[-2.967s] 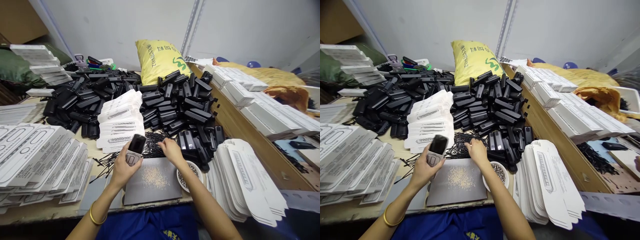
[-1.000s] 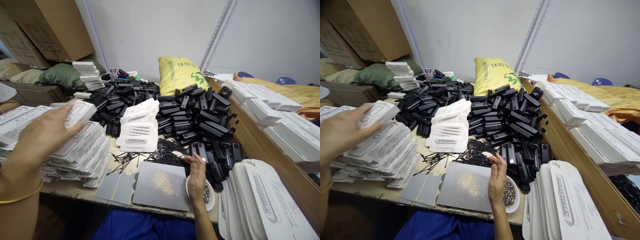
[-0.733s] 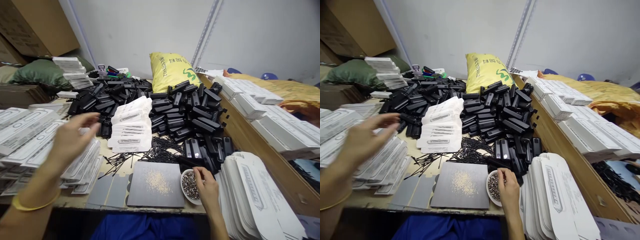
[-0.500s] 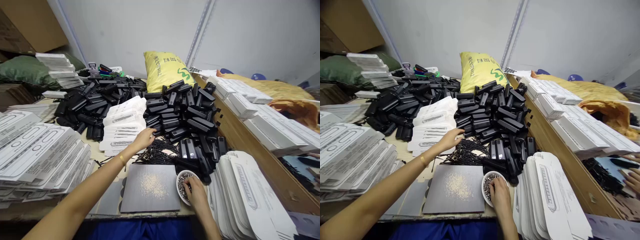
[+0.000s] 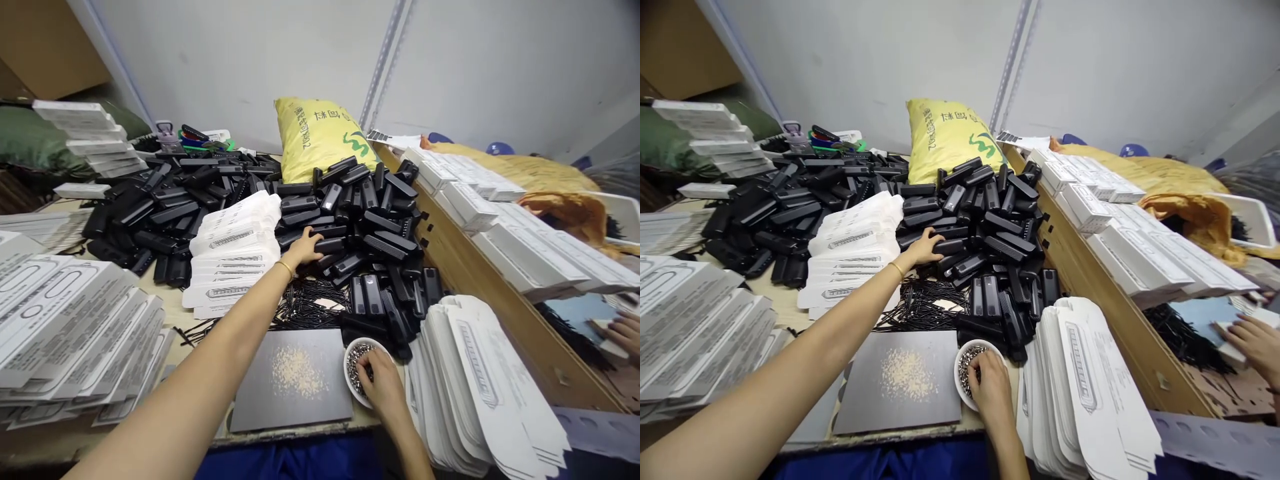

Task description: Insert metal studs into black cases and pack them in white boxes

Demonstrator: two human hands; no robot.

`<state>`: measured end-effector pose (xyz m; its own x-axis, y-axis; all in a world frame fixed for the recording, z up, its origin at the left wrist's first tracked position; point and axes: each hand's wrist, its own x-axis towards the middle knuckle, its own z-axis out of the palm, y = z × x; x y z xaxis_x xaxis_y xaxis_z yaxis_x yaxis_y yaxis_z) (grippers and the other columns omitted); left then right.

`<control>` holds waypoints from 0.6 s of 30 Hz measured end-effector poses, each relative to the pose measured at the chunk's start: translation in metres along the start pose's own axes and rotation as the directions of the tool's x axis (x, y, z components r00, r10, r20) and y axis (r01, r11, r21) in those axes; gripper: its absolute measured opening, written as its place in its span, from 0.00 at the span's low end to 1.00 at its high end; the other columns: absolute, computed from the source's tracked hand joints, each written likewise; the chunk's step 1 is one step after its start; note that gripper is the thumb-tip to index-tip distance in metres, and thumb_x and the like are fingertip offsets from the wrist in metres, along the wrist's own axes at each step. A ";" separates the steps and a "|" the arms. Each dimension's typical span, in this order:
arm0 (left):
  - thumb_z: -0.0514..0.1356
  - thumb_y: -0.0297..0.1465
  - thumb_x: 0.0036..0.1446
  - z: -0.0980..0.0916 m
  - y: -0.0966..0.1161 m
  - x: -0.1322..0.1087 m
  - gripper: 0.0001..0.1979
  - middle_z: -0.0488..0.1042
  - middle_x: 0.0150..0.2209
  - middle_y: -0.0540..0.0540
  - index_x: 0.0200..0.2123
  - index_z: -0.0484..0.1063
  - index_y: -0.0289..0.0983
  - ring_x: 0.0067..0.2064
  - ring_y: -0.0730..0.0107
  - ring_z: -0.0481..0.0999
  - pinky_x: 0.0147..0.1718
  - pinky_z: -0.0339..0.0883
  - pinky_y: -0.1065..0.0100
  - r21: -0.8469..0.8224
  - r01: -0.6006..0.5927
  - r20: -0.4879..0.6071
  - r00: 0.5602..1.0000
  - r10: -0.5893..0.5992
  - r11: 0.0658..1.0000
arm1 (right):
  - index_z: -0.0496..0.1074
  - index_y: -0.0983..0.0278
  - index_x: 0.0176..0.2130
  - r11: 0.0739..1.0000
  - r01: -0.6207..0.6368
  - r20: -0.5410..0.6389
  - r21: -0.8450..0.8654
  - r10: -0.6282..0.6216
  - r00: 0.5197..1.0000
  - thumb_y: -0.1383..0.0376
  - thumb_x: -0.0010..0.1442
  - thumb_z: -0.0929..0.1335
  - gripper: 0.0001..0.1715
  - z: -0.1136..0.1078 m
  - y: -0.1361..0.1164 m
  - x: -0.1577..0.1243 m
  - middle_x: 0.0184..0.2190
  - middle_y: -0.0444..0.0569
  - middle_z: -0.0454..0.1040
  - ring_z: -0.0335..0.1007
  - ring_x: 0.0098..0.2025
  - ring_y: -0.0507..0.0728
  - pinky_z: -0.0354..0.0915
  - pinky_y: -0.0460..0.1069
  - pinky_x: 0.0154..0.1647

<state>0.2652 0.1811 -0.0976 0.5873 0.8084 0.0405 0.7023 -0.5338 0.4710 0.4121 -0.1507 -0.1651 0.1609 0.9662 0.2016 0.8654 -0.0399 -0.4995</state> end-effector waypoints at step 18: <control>0.54 0.33 0.60 0.018 0.013 -0.142 0.22 0.69 0.53 0.40 0.57 0.57 0.38 0.54 0.59 0.69 0.54 0.62 0.55 -0.721 -0.021 -0.160 0.978 -0.138 0.692 | 0.69 0.62 0.30 0.760 -0.290 -0.022 0.582 0.371 0.928 0.59 0.55 0.67 0.09 -0.018 -0.019 0.009 0.25 0.45 0.72 0.67 0.27 0.54 0.63 0.48 0.31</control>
<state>0.1981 0.0548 -0.1129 0.4131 0.9033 0.1157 0.1838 -0.2071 0.9609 0.4056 -0.1462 -0.1382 0.4811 0.8764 0.0203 0.3346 -0.1622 -0.9283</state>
